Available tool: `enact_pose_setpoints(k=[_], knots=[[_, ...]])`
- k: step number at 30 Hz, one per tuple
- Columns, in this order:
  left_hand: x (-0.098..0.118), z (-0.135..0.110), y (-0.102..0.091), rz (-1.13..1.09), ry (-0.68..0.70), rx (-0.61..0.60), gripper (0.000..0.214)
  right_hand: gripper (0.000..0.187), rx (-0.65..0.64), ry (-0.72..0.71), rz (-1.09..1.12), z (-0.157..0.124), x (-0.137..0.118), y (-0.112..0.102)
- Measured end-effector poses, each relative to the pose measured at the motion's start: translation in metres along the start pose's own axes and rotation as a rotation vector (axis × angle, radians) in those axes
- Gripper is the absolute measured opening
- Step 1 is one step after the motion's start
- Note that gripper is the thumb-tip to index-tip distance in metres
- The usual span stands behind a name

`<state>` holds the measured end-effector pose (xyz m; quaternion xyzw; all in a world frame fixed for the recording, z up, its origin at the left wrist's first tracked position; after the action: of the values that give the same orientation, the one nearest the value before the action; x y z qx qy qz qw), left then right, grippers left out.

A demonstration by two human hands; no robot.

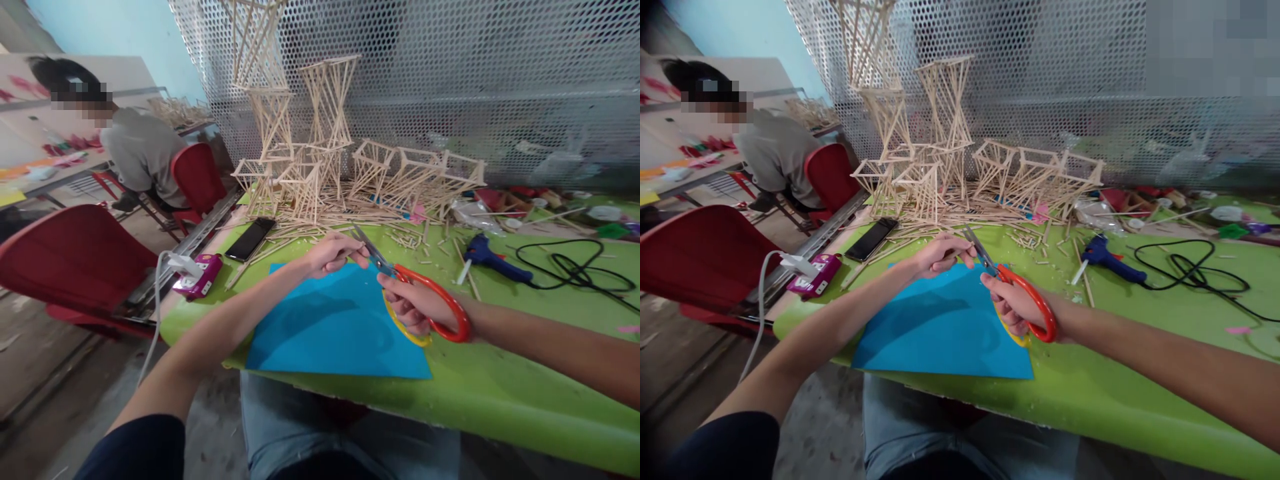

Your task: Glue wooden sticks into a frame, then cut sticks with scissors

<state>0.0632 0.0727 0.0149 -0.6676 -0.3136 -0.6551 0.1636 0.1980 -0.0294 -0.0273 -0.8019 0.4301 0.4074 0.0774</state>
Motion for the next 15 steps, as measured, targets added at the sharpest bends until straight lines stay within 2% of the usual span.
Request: enact_pose_setpoints(k=[3, 7, 10, 13, 15], knots=[[0.002, 0.001, -0.007, 0.044, 0.038, 0.01, 0.031, 0.059, 0.011, -0.018, 0.079, -0.007, -0.016, 0.002], [0.008, 0.003, -0.025, 0.076, 0.174, 0.117, 0.036, 0.058, 0.069, -0.226, 0.055, -0.017, -0.049, -0.014], [0.018, -0.001, -0.039, 0.132, 0.314, 0.262, 0.039, 0.064, 0.126, -0.441, -0.105, -0.025, -0.077, -0.034], [0.029, -0.008, -0.044, 0.154, 0.451, 0.372, 0.04, 0.065, 0.283, -0.654, -0.331, -0.039, -0.104, -0.054], [0.034, -0.013, -0.046, 0.127, 0.512, 0.415, 0.039, 0.062, 0.351, -0.606, -0.407, -0.034, -0.104, -0.065]])
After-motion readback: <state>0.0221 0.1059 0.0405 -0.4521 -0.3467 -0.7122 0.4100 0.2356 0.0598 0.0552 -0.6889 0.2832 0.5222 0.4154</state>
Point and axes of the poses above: each hand's wrist, its own z-axis towards the middle knuckle, its own y-axis out of the palm, x = y × z, the point moved 10 cm from there along z, towards the middle knuckle, and after that the axes turned 15 degrees about -x, right-handed, at the moved point
